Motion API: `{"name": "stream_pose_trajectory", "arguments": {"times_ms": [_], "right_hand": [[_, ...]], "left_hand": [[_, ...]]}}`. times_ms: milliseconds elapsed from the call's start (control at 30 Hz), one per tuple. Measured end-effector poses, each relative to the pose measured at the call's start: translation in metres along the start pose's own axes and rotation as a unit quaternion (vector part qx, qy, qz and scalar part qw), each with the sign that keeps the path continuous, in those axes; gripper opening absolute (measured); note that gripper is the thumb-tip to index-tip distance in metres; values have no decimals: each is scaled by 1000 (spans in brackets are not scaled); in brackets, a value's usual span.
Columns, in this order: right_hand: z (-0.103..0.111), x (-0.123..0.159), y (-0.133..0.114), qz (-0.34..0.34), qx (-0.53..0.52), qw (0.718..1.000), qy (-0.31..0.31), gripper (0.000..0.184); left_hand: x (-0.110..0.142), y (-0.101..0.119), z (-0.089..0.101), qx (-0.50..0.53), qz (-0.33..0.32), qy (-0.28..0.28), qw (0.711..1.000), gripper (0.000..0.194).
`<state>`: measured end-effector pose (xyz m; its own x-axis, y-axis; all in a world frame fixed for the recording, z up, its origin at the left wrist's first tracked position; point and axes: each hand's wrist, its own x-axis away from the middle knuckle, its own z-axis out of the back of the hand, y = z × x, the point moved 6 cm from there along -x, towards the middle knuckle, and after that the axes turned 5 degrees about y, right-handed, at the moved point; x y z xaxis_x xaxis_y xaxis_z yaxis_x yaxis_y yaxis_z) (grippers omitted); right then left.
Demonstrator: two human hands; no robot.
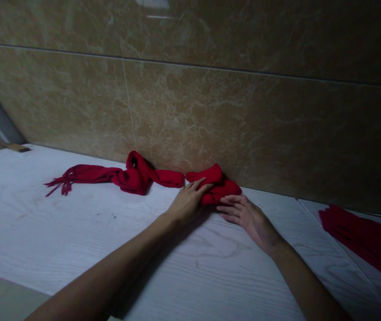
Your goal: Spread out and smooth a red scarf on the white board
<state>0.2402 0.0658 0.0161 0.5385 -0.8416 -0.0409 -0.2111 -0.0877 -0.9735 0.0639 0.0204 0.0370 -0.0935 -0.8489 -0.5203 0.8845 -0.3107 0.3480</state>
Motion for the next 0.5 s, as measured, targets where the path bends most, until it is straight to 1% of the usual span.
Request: {"name": "stream_pose_trajectory", "arguments": {"times_ms": [67,133,167,200,233,267,333,367,400,433,500], "right_hand": [[6,0,-6,21,28,999,28,54],[15,-1,-10,44,55,995,74,51],[21,-2,-12,55,62,991,102,50],[28,-3,-13,66,62,987,132,50],[35,-5,-14,75,55,982,162,51],[43,-6,-15,85,45,976,193,52],[60,-8,-18,104,23,962,251,54],[68,-8,-19,115,12,954,276,54],[76,-9,-21,125,0,946,299,54],[84,-8,-23,137,-14,937,321,54],[104,-5,-27,160,-54,912,374,57]], "left_hand": [[-4,-19,9,2,64,27,998,57],[-9,-38,23,81,116,76,987,50],[-11,-48,33,135,139,117,974,46],[-12,-57,46,185,159,168,955,42],[-11,-67,61,220,174,225,933,38],[-8,-75,78,227,183,289,912,34],[2,-83,115,176,178,405,879,32],[7,-83,131,137,166,442,871,34],[12,-82,143,104,156,466,865,37],[17,-79,151,61,150,477,864,41],[20,-74,157,-28,155,459,875,49]]}}
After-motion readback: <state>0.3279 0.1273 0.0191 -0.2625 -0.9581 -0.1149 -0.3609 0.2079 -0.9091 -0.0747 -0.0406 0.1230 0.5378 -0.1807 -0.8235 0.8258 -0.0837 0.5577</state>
